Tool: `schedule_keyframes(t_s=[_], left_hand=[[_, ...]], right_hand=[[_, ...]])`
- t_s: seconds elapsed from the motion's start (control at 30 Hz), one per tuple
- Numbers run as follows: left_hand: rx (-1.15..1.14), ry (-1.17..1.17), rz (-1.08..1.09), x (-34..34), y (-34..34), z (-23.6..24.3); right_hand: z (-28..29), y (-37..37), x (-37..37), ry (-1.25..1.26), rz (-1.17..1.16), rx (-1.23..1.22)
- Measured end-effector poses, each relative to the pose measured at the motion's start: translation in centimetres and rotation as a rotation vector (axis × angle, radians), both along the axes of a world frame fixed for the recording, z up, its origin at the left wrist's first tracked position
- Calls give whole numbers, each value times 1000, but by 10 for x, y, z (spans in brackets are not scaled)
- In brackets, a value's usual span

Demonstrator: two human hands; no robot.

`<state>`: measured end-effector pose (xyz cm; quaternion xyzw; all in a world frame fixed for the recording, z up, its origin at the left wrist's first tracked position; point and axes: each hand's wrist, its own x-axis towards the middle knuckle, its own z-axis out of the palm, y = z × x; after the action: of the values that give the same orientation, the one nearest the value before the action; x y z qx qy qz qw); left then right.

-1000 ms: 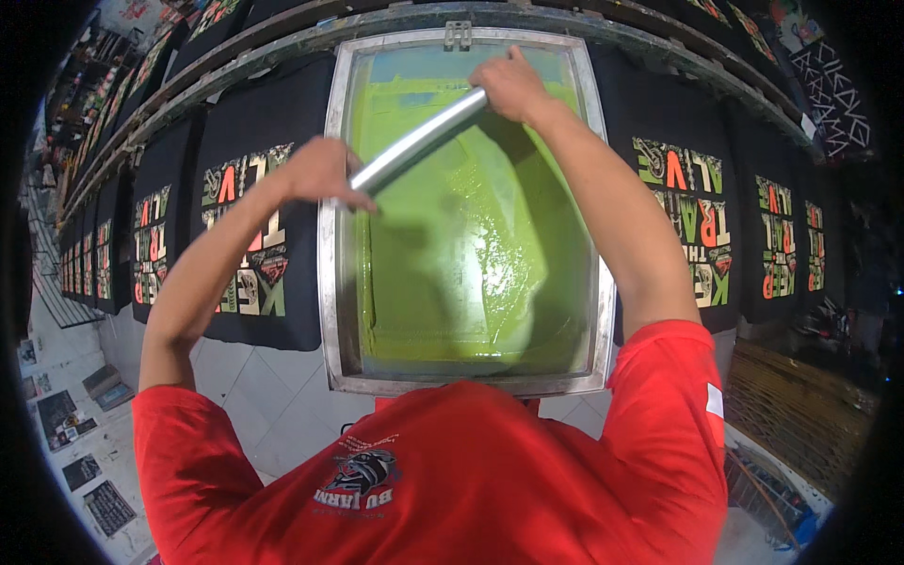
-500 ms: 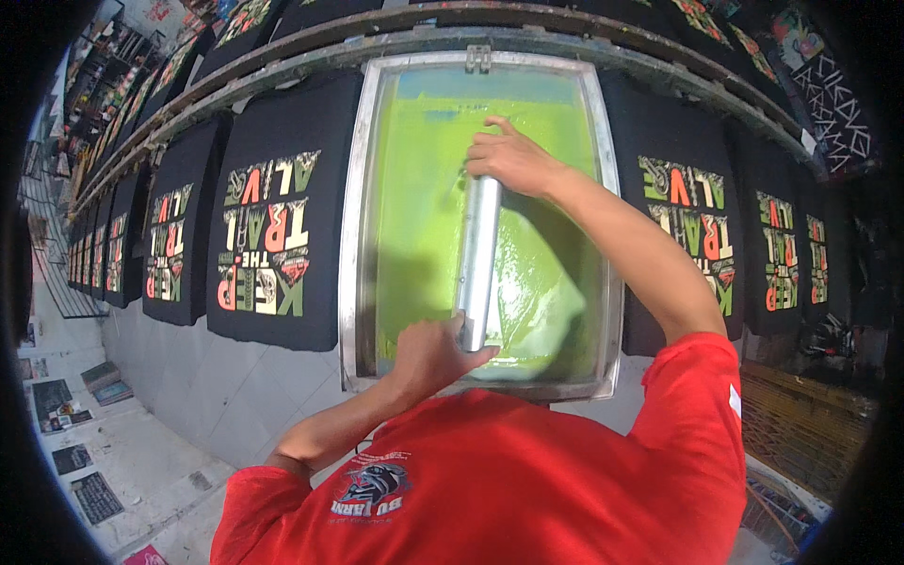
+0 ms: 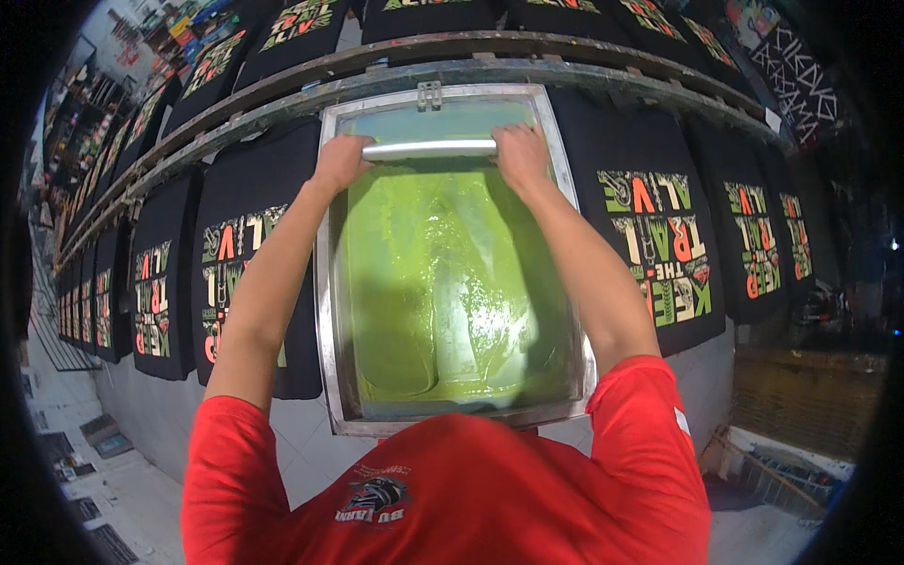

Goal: The person performs screen printing by spreading green ink across a mesh screen with a squeegee over multiple black t-shirts lined up on a production rack.

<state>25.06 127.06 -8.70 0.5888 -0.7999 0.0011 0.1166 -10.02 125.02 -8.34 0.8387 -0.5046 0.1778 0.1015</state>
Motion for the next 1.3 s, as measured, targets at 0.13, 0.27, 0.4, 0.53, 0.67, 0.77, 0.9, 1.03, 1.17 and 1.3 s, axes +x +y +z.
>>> schedule_keyframes(t_s=[0.13, 0.27, 0.4, 0.53, 0.67, 0.77, 0.9, 1.03, 1.17, 1.3], left_hand=[[-37, -54, -14, 1, -8, -1], [-20, -46, 3, -13, 24, 7], [21, 63, -57, -28, 115, 6], [147, 309, 54, -39, 273, -30], [-27, 311, -43, -69, 409, -32], [-42, 406, 19, -86, 438, -23], [-22, 315, -9, -76, 425, -31], [79, 352, 4, -75, 430, -8], [94, 377, -20, -80, 461, -6], [-12, 393, 0, -87, 454, -27]], right_hand=[[3, -12, 1, 73, -39, 93], [1, 12, -8, 89, -58, 145], [4, 108, -31, 66, -37, 179], [10, 260, -44, 15, -47, 281], [-11, 395, -76, -67, 5, 221], [-29, 429, -77, -62, -12, 44], [-16, 414, -77, -74, -25, 98], [25, 405, -70, -39, -11, 270], [7, 441, -81, 4, 26, 217], [-28, 440, -82, -85, -5, 85]])
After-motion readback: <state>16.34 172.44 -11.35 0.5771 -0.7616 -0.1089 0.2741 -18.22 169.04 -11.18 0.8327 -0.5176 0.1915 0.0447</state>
